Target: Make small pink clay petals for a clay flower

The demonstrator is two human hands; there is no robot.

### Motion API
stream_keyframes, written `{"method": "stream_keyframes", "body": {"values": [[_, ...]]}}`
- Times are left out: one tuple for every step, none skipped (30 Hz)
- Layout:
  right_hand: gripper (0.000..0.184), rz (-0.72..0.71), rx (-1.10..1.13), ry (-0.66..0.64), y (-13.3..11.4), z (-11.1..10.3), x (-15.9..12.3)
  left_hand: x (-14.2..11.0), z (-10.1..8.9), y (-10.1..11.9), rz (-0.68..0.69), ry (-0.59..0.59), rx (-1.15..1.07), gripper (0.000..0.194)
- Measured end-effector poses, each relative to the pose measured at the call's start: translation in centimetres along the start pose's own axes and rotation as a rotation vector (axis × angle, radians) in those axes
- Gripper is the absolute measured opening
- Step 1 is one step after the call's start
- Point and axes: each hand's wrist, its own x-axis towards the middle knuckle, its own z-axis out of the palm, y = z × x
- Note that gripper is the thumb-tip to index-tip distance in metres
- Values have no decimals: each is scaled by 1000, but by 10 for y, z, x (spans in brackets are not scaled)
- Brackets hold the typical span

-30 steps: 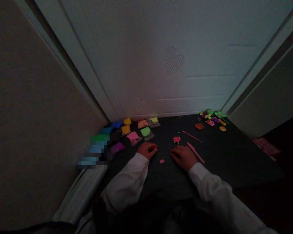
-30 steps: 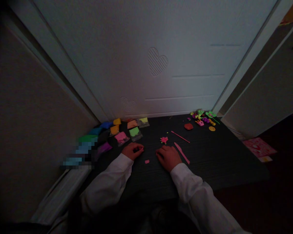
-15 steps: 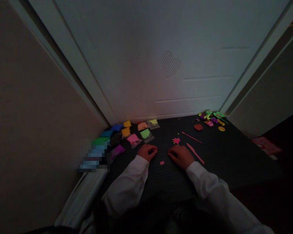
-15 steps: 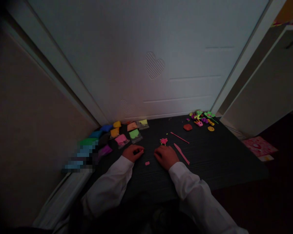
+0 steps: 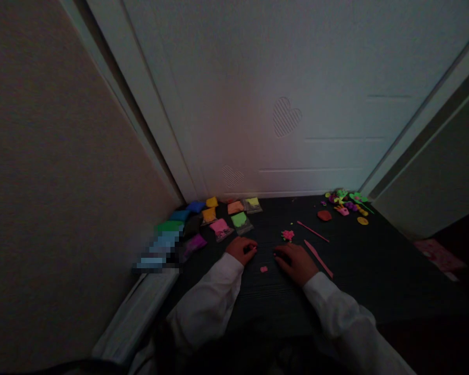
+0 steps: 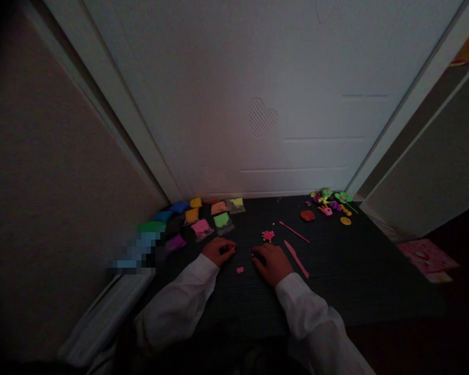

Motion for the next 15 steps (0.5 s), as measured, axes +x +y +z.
{"method": "stream_keyframes", "body": {"values": [[24,-5,-10,-2,0,0,-1,0,0,0,1,3,3,19],[23,-8,-20,-4,0,0,-2,0,0,0,0,7,5,19],[23,-8,-32,-5,0,-1,-3,0,-1,1,-1,8,3,19],[24,-8,-44,-8,0,-1,-4,0,-1,1,-3,8,-1,19],[24,-5,-57,-9,0,-1,-4,0,-1,1,-4,7,-7,19],[25,-2,-70,-10,-1,-1,-5,0,-2,2,-5,5,-14,19],[25,-2,-82,-11,-1,-2,-6,0,-2,2,-6,5,-22,19],[26,-5,-91,-15,-2,-2,-6,-1,-2,3,-7,7,-29,19],[27,-11,-97,-20,-3,-2,-6,-1,-2,3,-10,10,-34,19],[28,-18,-101,-26,-4,-3,-6,-1,-2,4,-14,15,-38,19],[28,-22,-105,-31,-5,-3,-6,-1,-3,4,-21,20,-42,20],[29,-24,-108,-33,-5,-3,-6,-1,-3,5,-30,25,-46,20],[29,-22,-109,-33,-6,-4,-6,-2,-3,5,-43,32,-49,20],[29,-16,-110,-28,-6,-4,-5,-2,-3,5,-59,35,-57,21],[30,-12,-108,-24,-6,-4,-5,-2,-3,5,-73,41,-65,21]]}}
